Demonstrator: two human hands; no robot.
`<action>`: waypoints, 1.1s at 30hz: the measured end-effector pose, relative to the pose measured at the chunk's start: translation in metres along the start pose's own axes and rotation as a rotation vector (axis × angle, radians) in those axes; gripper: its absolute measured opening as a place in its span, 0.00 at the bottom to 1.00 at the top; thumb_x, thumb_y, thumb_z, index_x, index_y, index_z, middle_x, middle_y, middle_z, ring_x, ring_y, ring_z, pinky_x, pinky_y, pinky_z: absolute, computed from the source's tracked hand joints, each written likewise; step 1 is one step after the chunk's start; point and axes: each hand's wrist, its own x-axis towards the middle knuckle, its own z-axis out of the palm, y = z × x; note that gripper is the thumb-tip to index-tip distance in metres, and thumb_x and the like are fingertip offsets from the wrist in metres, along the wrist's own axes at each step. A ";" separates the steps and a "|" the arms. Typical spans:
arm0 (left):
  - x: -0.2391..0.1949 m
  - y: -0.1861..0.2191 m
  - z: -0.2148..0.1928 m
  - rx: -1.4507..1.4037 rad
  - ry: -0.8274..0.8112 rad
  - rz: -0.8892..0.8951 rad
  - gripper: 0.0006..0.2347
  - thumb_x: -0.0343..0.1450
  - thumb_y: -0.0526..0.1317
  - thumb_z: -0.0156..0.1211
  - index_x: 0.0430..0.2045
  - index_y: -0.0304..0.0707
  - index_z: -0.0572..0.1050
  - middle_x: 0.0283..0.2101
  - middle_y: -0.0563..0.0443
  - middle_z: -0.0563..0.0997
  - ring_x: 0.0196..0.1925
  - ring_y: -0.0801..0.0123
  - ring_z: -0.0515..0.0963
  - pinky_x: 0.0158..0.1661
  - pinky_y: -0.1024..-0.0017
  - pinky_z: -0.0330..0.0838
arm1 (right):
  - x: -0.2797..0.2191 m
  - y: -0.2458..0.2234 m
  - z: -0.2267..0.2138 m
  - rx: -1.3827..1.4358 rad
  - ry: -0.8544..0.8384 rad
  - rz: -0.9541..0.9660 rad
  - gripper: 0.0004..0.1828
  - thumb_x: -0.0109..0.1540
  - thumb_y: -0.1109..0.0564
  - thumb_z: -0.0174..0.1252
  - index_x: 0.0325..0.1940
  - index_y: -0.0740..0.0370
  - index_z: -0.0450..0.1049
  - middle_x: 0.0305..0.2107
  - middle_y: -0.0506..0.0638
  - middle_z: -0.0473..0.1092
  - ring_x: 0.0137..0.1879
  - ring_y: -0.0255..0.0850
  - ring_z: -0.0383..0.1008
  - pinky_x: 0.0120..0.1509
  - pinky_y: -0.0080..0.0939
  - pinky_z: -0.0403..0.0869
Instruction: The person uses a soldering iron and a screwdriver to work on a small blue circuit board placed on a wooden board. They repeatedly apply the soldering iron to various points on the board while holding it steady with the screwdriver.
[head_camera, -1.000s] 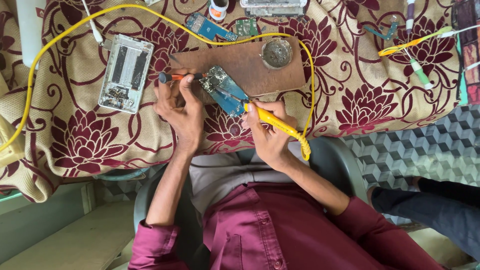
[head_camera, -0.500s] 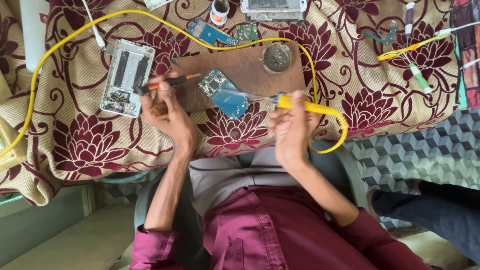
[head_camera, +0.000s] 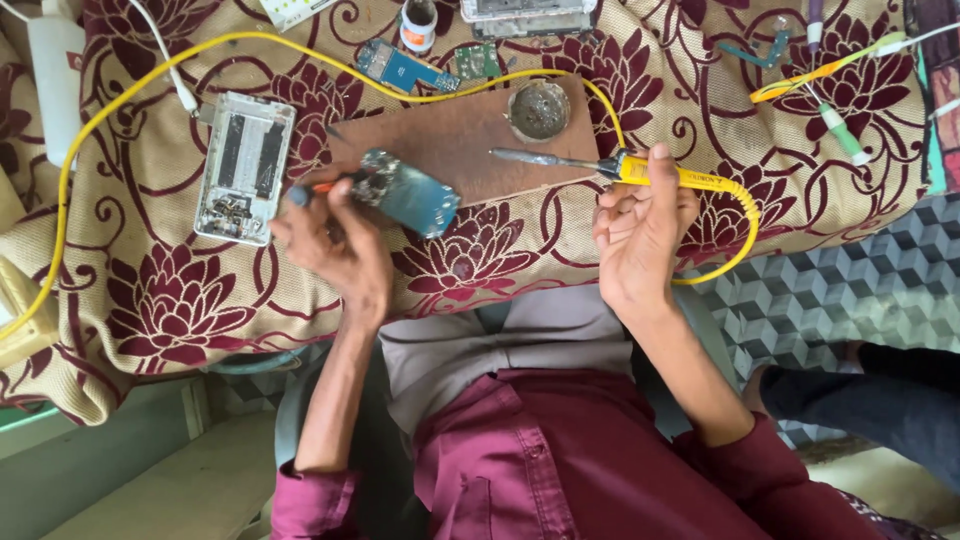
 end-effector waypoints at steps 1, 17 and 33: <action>-0.004 0.001 -0.001 0.017 0.050 -0.018 0.04 0.82 0.35 0.55 0.45 0.37 0.77 0.37 0.49 0.88 0.34 0.72 0.72 0.46 0.67 0.57 | 0.000 -0.002 0.000 0.006 -0.007 -0.020 0.18 0.67 0.41 0.62 0.42 0.56 0.72 0.21 0.46 0.70 0.22 0.34 0.70 0.22 0.32 0.64; -0.021 0.008 -0.057 -0.107 -0.199 0.256 0.04 0.77 0.33 0.58 0.32 0.41 0.76 0.35 0.49 0.87 0.31 0.75 0.73 0.49 0.68 0.55 | -0.009 -0.012 -0.010 -0.019 -0.147 -0.046 0.16 0.72 0.44 0.57 0.45 0.60 0.70 0.22 0.47 0.69 0.23 0.34 0.70 0.21 0.32 0.65; 0.006 0.041 0.001 -0.597 -0.037 -0.259 0.07 0.80 0.38 0.55 0.46 0.31 0.72 0.42 0.42 0.85 0.41 0.68 0.86 0.44 0.72 0.81 | -0.003 -0.015 -0.020 0.000 -0.188 -0.107 0.19 0.75 0.43 0.54 0.48 0.62 0.70 0.23 0.50 0.69 0.23 0.36 0.69 0.21 0.34 0.64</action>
